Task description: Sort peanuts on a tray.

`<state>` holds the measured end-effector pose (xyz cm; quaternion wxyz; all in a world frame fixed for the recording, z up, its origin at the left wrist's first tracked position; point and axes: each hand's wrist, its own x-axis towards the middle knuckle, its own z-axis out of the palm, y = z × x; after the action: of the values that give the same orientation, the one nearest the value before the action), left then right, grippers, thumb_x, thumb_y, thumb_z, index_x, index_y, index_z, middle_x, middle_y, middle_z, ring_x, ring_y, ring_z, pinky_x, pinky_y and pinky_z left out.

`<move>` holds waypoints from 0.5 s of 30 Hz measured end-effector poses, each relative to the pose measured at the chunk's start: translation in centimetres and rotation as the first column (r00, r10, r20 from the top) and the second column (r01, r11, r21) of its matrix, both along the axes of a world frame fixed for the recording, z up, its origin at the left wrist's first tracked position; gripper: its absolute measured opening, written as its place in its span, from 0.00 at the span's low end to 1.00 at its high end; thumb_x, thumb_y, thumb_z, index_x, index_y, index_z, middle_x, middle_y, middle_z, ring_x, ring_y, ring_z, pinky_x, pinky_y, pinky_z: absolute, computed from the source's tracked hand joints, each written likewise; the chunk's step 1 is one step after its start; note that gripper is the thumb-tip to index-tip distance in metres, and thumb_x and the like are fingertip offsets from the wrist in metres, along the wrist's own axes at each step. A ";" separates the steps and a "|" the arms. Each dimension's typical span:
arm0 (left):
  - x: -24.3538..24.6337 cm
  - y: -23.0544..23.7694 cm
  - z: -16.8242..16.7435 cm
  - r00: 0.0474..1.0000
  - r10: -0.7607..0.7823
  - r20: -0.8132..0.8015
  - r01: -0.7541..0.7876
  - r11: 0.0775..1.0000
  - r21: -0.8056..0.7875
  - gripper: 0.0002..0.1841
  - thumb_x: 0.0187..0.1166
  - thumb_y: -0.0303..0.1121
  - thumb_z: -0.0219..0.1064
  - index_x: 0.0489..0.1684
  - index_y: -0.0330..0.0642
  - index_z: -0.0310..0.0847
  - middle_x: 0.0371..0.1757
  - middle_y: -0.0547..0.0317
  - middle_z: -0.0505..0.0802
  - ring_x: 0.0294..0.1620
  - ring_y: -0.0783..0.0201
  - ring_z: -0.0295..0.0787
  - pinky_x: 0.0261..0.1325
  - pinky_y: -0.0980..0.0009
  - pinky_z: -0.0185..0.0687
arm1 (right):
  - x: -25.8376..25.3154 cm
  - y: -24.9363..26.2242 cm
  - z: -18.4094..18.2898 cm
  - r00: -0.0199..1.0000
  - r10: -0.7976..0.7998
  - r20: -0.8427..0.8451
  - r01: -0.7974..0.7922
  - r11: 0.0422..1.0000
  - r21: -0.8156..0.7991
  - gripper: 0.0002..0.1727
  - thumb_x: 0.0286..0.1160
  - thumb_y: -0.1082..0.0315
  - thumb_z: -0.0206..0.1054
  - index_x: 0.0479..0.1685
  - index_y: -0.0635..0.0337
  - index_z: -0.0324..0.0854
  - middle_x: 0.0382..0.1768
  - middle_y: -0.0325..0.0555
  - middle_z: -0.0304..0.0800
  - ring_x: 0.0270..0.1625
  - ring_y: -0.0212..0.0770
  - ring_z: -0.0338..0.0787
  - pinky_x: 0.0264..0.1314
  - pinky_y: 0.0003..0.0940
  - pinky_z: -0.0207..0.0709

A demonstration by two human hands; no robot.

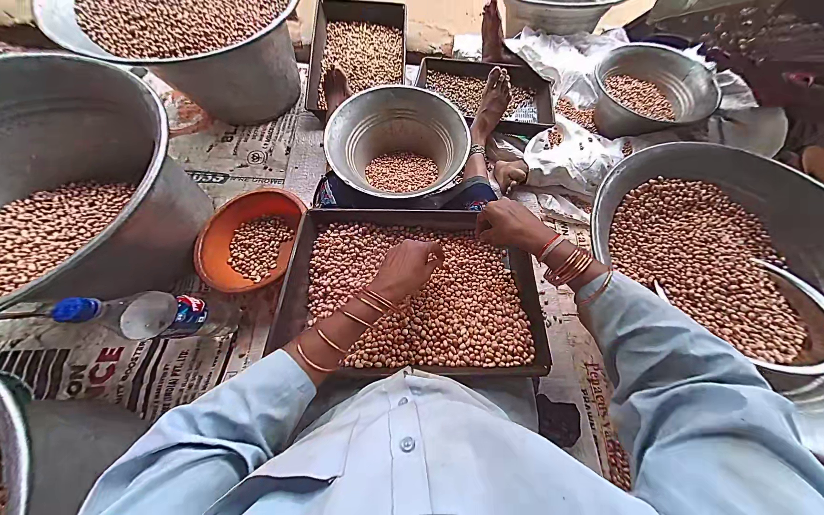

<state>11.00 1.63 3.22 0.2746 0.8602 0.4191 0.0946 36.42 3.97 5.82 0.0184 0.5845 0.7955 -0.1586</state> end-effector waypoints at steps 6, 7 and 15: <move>2.8 0.9 -3.1 0.987 -0.026 -0.158 0.021 0.999 -0.032 0.10 0.82 0.38 0.70 0.50 0.46 0.93 0.44 0.47 0.96 0.50 0.44 0.94 0.56 0.40 0.85 | 0.4 0.2 -2.0 0.998 0.054 0.031 -0.055 0.998 0.013 0.05 0.72 0.71 0.70 0.36 0.63 0.89 0.36 0.58 0.91 0.45 0.62 0.92 0.44 0.64 0.80; 2.5 0.9 -3.1 0.992 -0.017 -0.124 0.010 0.999 -0.052 0.09 0.81 0.38 0.71 0.47 0.46 0.94 0.40 0.48 0.96 0.44 0.46 0.94 0.53 0.42 0.86 | 0.1 0.0 -2.2 0.997 0.073 0.037 -0.073 0.997 0.014 0.05 0.73 0.71 0.69 0.35 0.63 0.87 0.35 0.58 0.90 0.45 0.62 0.92 0.43 0.63 0.80; -5.1 3.9 -2.0 0.905 0.318 0.283 -0.235 0.928 -0.291 0.14 0.90 0.29 0.49 0.50 0.41 0.84 0.25 0.52 0.82 0.18 0.62 0.69 0.24 0.65 0.65 | -2.0 -0.6 -1.5 0.979 0.099 0.179 -0.089 0.994 -0.065 0.07 0.80 0.78 0.61 0.36 0.69 0.84 0.36 0.61 0.88 0.43 0.64 0.91 0.38 0.58 0.80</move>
<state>5.91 5.58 1.18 0.4298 0.7225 0.4950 0.2198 34.39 3.34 4.29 0.1153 0.5576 0.8124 -0.1259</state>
